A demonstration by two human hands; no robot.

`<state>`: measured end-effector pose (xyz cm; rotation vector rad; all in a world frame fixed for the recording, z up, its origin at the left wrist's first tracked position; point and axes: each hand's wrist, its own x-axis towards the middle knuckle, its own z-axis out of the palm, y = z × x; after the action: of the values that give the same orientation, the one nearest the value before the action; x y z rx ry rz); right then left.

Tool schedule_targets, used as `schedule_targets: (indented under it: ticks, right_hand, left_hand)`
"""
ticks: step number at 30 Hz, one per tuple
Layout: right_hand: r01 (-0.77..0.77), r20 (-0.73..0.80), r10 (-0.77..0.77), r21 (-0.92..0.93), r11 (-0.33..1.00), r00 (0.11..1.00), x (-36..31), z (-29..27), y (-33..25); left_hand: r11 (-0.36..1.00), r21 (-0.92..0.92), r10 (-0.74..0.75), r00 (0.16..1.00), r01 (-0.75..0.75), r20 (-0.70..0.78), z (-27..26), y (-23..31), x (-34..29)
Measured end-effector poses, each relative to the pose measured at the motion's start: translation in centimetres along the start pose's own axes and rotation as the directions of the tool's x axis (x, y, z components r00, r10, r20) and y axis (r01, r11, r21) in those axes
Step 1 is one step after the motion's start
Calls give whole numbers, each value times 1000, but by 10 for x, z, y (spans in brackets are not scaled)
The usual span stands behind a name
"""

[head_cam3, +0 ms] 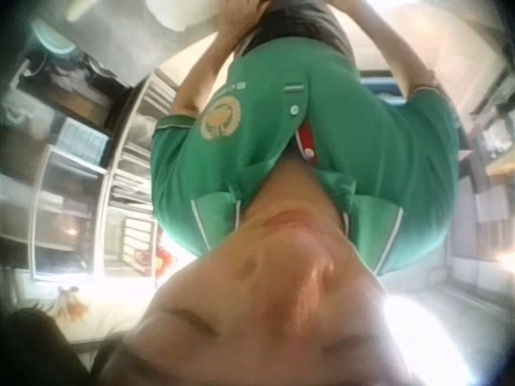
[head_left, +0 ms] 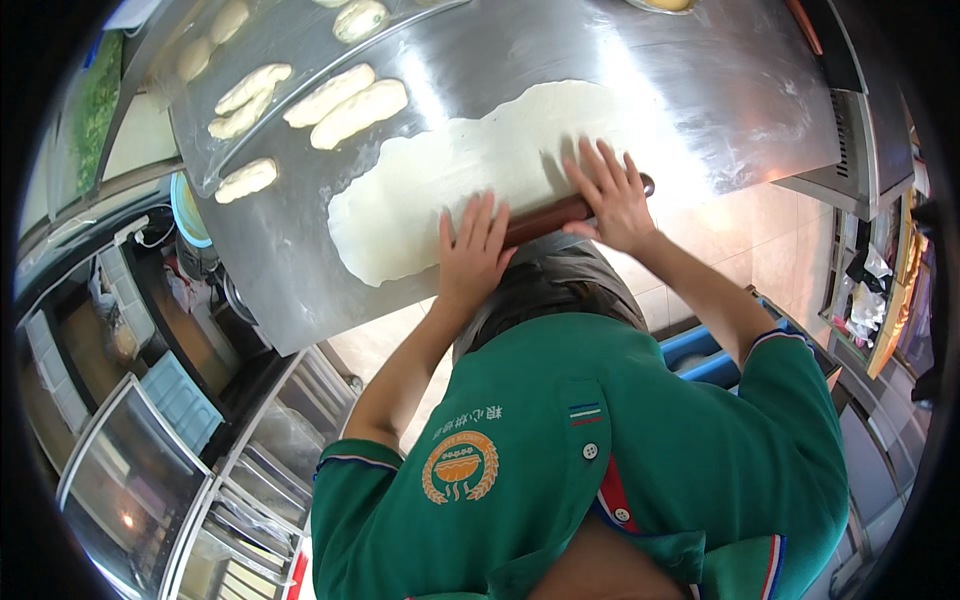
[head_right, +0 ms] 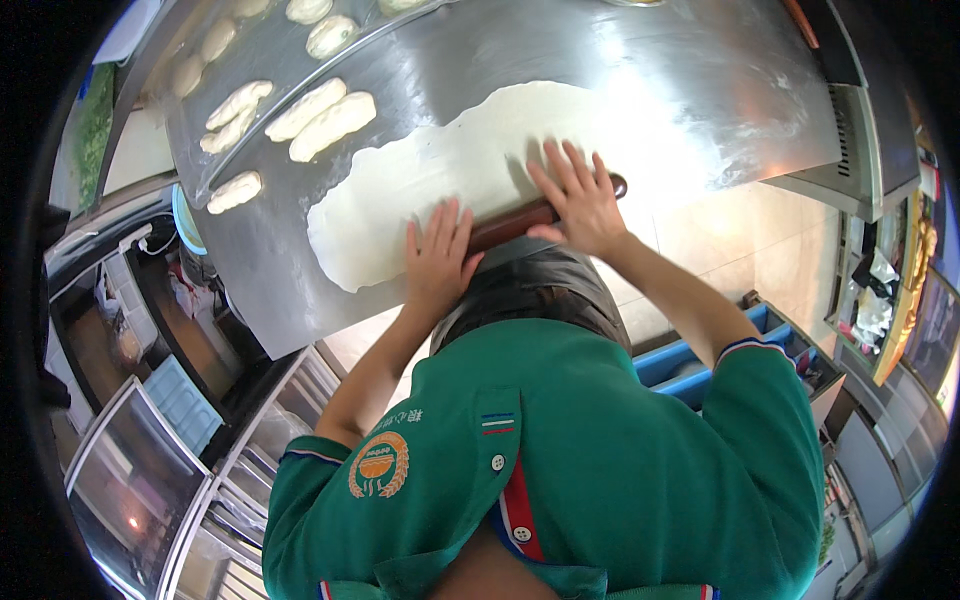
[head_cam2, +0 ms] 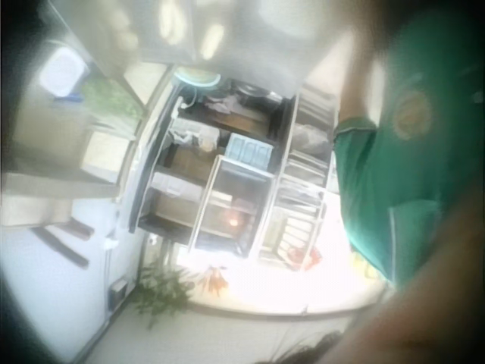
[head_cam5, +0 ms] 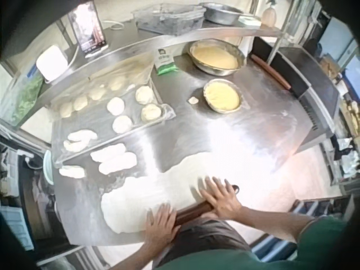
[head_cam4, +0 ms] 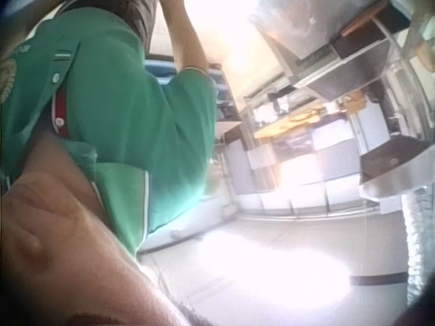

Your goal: The person repeatedly rolls dough into thin sheets, spreads a yellow paste, sprinkles chopped green onions, and rolls the dough into logs. The logs are then shaped into balls and placed on a tray. The process is repeated multiple times.

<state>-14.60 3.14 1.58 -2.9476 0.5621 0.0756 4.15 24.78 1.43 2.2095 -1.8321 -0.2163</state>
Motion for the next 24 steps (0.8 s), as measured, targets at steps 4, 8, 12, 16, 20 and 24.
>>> schedule_targets:
  ticks: [4, 8, 12, 16, 20, 24]
  right_hand:
    - [107, 12, -108, 86, 991, 994, -56, 5, 8]
    - [-6, -86, 2, -37, 999, 996, -21, 0, 45]
    - [-86, 30, 91, -121, 989, 995, 50, -17, 84]
    - [-280, -269, 308, 138, 950, 913, 62, -24, 95]
    - [-293, -181, 317, 145, 945, 931, 6, -14, 73]
    - [-273, -157, 296, 155, 950, 942, -23, 0, 64]
  left_hand:
    - [987, -112, 140, 958, -115, 250, 7, 5, -20]
    - [996, 13, 91, 996, -91, -10, 20, 8, 42]
    - [997, 71, 52, 979, -38, -196, 13, -25, 141]
    - [993, -58, -113, 988, 107, -108, 12, -53, 191]
    - [985, 29, 172, 980, -170, -104, 12, -51, 194]
    - [984, 16, 175, 983, -175, -62, 1, -57, 218]
